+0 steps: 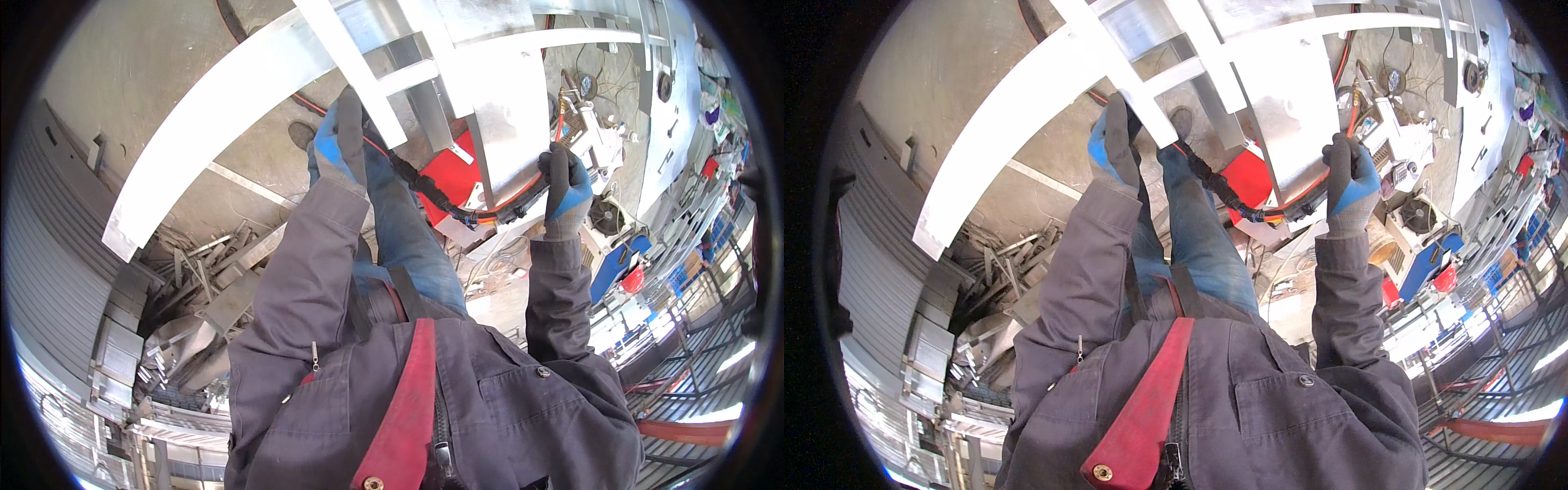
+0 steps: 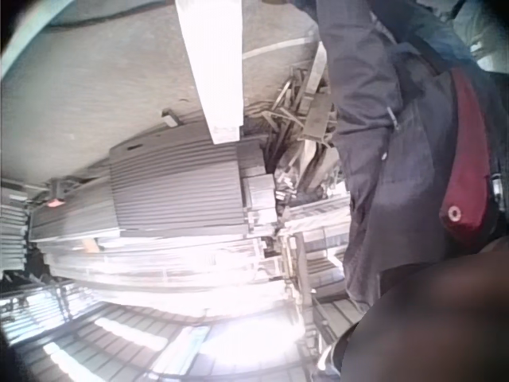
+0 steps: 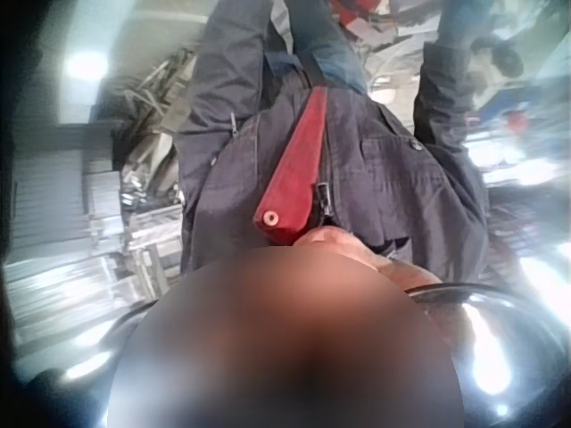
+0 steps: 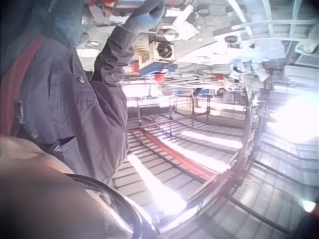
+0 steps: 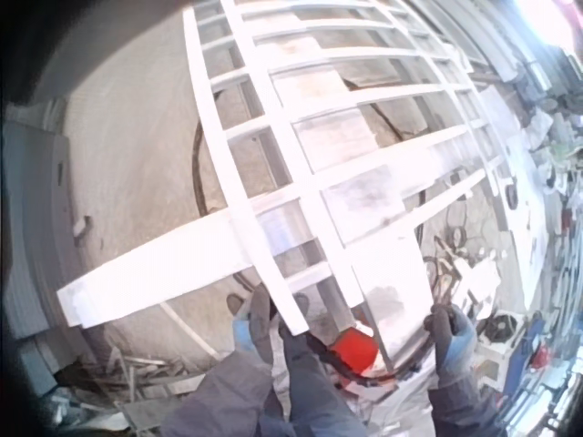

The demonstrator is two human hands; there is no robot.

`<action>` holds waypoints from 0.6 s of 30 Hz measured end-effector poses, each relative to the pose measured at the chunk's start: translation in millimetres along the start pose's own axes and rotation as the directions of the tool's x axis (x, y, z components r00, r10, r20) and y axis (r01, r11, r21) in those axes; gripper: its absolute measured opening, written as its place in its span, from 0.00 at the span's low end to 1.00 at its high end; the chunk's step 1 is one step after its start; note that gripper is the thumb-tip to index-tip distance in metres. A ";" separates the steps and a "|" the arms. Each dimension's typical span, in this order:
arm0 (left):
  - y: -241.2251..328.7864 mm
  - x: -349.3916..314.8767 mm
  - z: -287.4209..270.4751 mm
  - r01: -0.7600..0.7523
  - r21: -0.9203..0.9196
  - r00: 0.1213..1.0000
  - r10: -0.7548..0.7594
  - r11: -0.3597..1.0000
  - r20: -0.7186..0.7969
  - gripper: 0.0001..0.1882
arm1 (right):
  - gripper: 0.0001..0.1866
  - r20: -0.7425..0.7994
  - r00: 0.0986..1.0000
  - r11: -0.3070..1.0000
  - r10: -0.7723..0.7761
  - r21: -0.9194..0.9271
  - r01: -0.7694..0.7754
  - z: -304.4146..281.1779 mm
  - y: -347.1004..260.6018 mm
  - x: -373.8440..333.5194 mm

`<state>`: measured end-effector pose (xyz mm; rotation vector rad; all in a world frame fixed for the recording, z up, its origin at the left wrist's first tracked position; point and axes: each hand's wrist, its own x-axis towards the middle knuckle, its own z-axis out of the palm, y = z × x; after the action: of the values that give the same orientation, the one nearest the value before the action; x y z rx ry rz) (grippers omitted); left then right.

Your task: The person measures a metal bar with a tape measure, marks it, and then uses a welding torch to join it to a larger metal frame. The person handles the bar and frame with gloved hands and positions the torch to weld the joint.

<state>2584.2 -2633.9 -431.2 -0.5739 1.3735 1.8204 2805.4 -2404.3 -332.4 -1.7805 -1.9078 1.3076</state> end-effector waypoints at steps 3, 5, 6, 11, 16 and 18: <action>2.6 2.3 7.3 -0.028 0.051 0.998 0.030 0.998 -0.047 0.28 | 0.17 -0.085 0.996 0.999 -0.011 0.052 0.015 -16.8 23.6 5.5; 2.5 5.4 6.8 -0.030 0.120 0.998 0.037 0.992 -0.057 0.27 | 0.17 -0.166 0.986 0.996 0.014 0.085 0.000 -25.3 40.5 11.1; 3.4 7.5 5.1 -0.027 0.161 0.998 0.035 0.987 -0.043 0.27 | 0.17 -0.209 0.978 1.000 0.001 0.023 0.004 -31.4 47.4 12.9; 7.2 7.2 2.7 0.021 0.118 0.998 -0.014 0.993 -0.059 0.26 | 0.21 -0.280 0.960 0.995 0.012 0.098 0.016 -47.4 75.2 29.8; 14.4 1.4 8.9 -0.012 0.241 0.997 0.031 0.971 -0.073 0.32 | 0.25 -0.319 0.945 0.991 0.068 0.127 -0.029 -54.7 99.1 58.3; 15.7 0.2 8.2 0.003 0.244 0.999 0.007 0.970 -0.039 0.31 | 0.27 -0.312 0.939 0.982 0.143 0.160 -0.096 -61.6 107.1 68.9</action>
<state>2572.5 -2628.1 -419.3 -0.4810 1.5967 1.6170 2904.7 -2330.0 -400.3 -1.9236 -1.5156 1.0762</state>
